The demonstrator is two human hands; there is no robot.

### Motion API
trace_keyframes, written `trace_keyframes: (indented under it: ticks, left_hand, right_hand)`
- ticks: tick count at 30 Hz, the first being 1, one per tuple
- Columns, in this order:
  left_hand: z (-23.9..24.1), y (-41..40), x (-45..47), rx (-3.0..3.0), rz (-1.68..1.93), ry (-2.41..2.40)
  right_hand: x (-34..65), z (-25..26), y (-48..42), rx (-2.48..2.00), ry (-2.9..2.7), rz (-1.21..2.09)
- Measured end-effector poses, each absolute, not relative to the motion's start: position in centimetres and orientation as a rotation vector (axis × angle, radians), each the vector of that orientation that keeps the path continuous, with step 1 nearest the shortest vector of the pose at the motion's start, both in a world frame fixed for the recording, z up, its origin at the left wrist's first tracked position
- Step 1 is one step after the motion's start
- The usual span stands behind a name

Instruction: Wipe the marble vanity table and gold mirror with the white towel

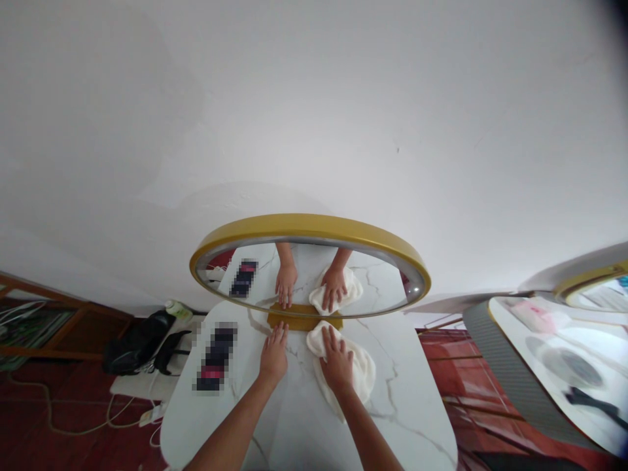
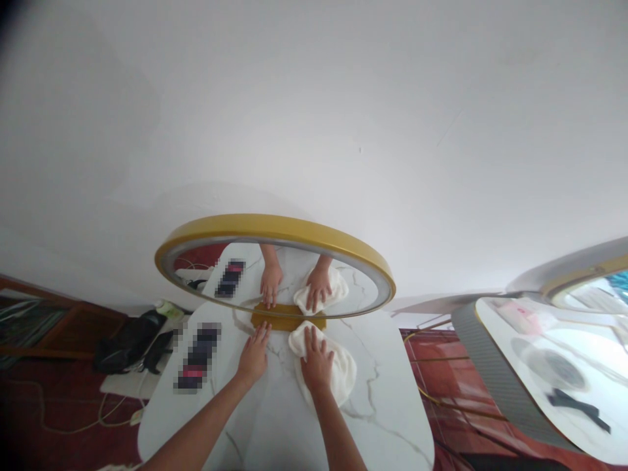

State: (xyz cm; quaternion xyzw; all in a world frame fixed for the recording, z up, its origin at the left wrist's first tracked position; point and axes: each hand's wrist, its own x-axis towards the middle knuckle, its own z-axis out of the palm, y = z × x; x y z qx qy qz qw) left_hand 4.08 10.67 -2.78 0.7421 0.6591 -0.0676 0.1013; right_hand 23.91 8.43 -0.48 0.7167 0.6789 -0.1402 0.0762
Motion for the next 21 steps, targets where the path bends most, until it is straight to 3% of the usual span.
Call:
trace_keyframes:
  ticks: [11,21]
  left_hand:
    - [-2.7,10.7,3.9,2.196,-0.163,1.949]
    - [-2.9,10.6,3.7,2.176,-0.16,1.934]
  right_hand:
    - [18.4,-0.4,9.7,1.983,2.219,-0.494]
    - [22.4,-0.2,9.1,2.025,2.129,-0.443]
